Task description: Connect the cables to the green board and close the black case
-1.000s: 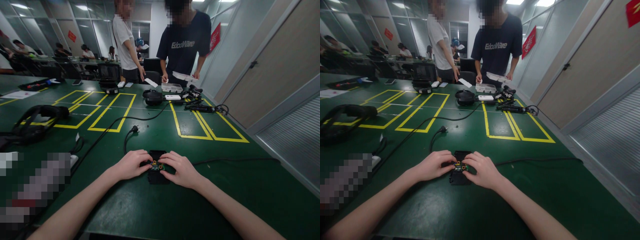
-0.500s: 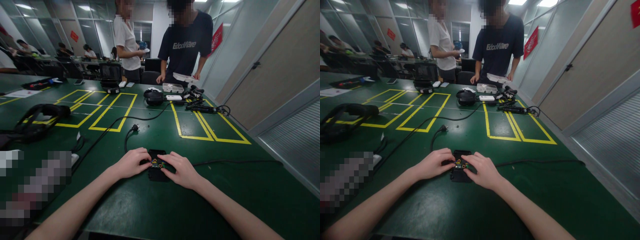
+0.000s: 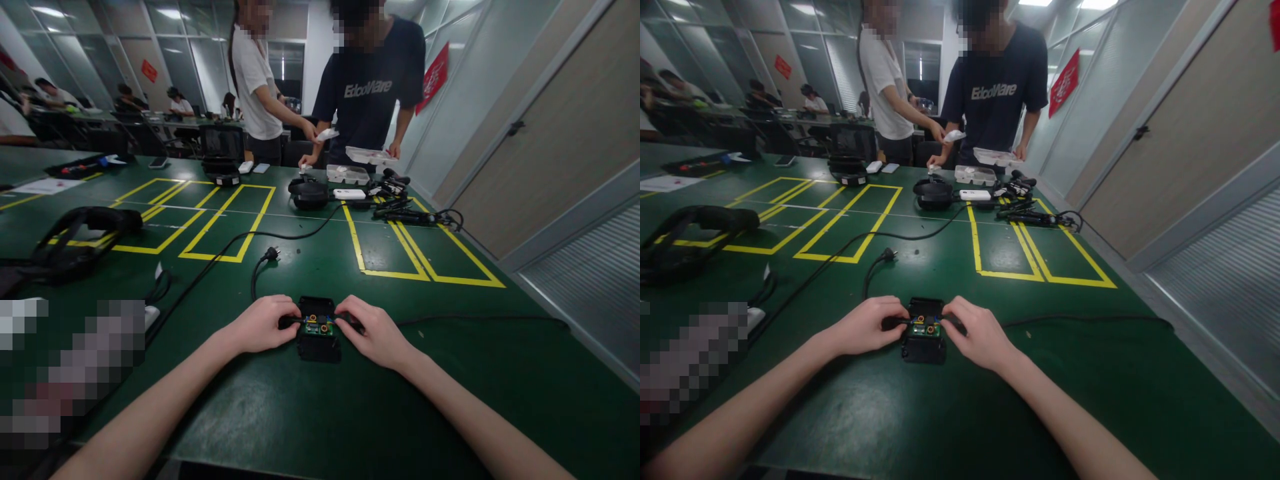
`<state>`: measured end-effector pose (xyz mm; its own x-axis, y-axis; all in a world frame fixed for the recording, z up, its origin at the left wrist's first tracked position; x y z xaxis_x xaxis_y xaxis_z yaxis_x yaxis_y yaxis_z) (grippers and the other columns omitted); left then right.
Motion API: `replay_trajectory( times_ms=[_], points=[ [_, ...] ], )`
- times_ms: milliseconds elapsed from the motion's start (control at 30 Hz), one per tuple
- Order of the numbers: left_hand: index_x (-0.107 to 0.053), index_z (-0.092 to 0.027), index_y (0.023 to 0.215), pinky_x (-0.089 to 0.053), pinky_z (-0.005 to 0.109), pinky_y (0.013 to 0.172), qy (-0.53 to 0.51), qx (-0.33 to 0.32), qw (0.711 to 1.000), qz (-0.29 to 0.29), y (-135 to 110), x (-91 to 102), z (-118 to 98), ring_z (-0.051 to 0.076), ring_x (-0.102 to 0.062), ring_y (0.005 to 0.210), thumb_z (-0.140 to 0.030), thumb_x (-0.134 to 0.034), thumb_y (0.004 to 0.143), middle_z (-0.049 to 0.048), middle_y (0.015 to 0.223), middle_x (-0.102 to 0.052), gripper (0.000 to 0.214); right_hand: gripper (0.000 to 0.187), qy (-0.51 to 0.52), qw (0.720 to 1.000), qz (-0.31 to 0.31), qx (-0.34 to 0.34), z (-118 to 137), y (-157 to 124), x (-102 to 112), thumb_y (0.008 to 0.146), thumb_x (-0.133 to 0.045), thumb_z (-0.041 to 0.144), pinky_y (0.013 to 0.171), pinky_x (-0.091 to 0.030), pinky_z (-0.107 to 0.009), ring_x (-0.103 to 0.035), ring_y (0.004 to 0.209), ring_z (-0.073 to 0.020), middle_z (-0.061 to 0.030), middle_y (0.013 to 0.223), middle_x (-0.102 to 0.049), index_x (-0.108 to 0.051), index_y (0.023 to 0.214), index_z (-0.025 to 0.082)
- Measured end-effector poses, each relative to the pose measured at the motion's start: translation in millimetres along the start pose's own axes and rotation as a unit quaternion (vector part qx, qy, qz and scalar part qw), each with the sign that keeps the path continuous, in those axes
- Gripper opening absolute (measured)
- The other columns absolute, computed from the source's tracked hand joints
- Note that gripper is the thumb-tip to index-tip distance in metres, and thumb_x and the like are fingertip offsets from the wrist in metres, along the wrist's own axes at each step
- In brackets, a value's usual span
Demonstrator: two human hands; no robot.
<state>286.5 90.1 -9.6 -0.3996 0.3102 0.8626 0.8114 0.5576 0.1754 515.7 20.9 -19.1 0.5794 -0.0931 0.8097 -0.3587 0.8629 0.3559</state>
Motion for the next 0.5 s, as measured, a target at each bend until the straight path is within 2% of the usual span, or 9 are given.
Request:
replay_trajectory(
  times_ms=[67, 200, 333, 500],
  points=[
    [-0.071, -0.017, 0.090, -0.048, 0.024, 0.068, 0.007, 0.005, 1.000, 0.000, 0.0, 1.0, 0.6, 0.016, -0.064, 0.074, -0.019, -0.062, 0.088, 0.0022, 0.082, -0.067, 0.009, 0.017, -0.018, 0.999, 0.027, -0.006, -3.0, 0.0, 1.4, 0.102, -0.051, 0.029, 0.063, -0.048, -0.028, -0.065, 0.071, -0.0180, -0.0041, 0.085, -0.068, -0.063, 0.093, 0.021],
    [-0.070, -0.017, 0.087, -0.044, 0.024, 0.063, 0.007, 0.011, 1.000, -0.006, -0.3, 4.7, 0.5, 0.015, -0.062, 0.067, -0.020, -0.062, 0.088, 0.0014, 0.078, -0.067, 0.009, 0.041, -0.070, 0.993, 0.083, -0.042, -11.5, -0.9, -0.4, 0.108, -0.042, 0.037, 0.058, -0.036, -0.029, -0.059, 0.059, -0.0171, -0.0010, 0.065, -0.062, -0.056, 0.072, 0.022],
    [-0.069, -0.017, 0.086, -0.042, 0.023, 0.061, -0.018, 0.002, 1.000, -0.013, -0.7, 9.0, -3.6, 0.013, -0.059, 0.064, -0.020, -0.061, 0.087, 0.0006, 0.074, -0.065, 0.009, 0.051, -0.079, 0.991, 0.086, -0.060, -14.4, -2.3, 2.0, 0.110, -0.033, 0.040, 0.058, -0.032, -0.029, -0.056, 0.054, -0.0167, -0.0005, 0.057, -0.056, -0.052, 0.066, 0.022],
    [-0.067, -0.015, 0.079, -0.039, 0.020, 0.056, -0.074, -0.007, 0.997, -0.009, -2.1, 10.8, -10.5, 0.011, -0.054, 0.060, -0.017, -0.058, 0.080, -0.0008, 0.068, -0.060, 0.009, 0.057, -0.021, 0.995, 0.087, -0.043, -7.4, -3.9, 8.6, 0.109, -0.032, 0.049, 0.056, -0.030, -0.027, -0.048, 0.048, -0.0136, 0.0009, 0.054, -0.052, -0.050, 0.063, 0.021]
  ],
)
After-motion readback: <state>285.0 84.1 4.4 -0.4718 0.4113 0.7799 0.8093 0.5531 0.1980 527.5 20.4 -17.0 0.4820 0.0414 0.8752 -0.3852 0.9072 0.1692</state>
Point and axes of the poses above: each hand's wrist, its own y-axis towards the middle knuckle, its own x-axis out of the back of the hand, z = x × y, the point moved 3 cm from there along y, towards the middle knuckle
